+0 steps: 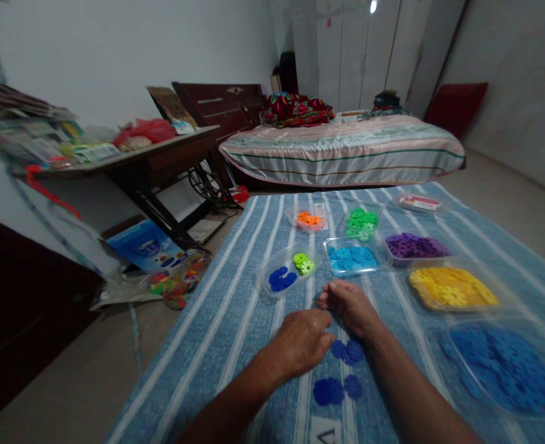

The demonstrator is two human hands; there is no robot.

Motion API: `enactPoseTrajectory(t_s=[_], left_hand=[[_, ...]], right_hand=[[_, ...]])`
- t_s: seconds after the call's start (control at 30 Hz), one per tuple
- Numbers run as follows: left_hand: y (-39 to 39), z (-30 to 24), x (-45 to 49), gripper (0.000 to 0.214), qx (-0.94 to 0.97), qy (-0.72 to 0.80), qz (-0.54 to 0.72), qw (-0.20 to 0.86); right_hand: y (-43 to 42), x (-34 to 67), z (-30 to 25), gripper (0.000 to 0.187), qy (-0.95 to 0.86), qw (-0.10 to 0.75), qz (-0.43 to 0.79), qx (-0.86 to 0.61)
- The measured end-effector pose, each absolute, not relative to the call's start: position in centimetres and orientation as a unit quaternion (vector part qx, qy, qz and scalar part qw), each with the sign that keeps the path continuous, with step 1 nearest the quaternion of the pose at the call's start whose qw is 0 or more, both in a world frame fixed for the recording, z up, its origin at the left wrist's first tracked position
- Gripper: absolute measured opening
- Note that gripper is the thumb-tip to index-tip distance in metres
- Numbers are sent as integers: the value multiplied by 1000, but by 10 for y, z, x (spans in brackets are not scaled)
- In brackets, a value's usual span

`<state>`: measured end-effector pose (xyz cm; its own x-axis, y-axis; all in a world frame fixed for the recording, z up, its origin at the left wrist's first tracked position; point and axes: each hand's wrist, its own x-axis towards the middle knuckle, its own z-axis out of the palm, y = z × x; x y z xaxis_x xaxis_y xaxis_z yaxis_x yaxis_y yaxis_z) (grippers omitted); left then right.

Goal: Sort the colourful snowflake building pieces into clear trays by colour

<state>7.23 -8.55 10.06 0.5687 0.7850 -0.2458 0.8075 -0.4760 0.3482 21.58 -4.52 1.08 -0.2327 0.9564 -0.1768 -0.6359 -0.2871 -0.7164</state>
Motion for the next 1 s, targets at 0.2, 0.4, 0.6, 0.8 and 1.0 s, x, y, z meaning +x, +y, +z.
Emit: enactPoseTrajectory(t_s=[0.2,0.4,0.6,0.8,1.0], left_hand=[[-110,79,106,27,814,530,-35,233],[-115,60,118,30,802,551,-12,230],[-114,51,117,29,807,526,8,269],[-114,48,115,21,799,531,22,282],[-115,50,112,12,781,543,40,305]], right_hand=[[-45,217,8,28,-261,535,742,-309],[-44,217,8,27,-255,536,744,-305],[-43,216,5,28,-261,541,739,-307],[-43,217,5,29,-266,539,738,-307],[-43,217,5,28,-271,540,738,-302]])
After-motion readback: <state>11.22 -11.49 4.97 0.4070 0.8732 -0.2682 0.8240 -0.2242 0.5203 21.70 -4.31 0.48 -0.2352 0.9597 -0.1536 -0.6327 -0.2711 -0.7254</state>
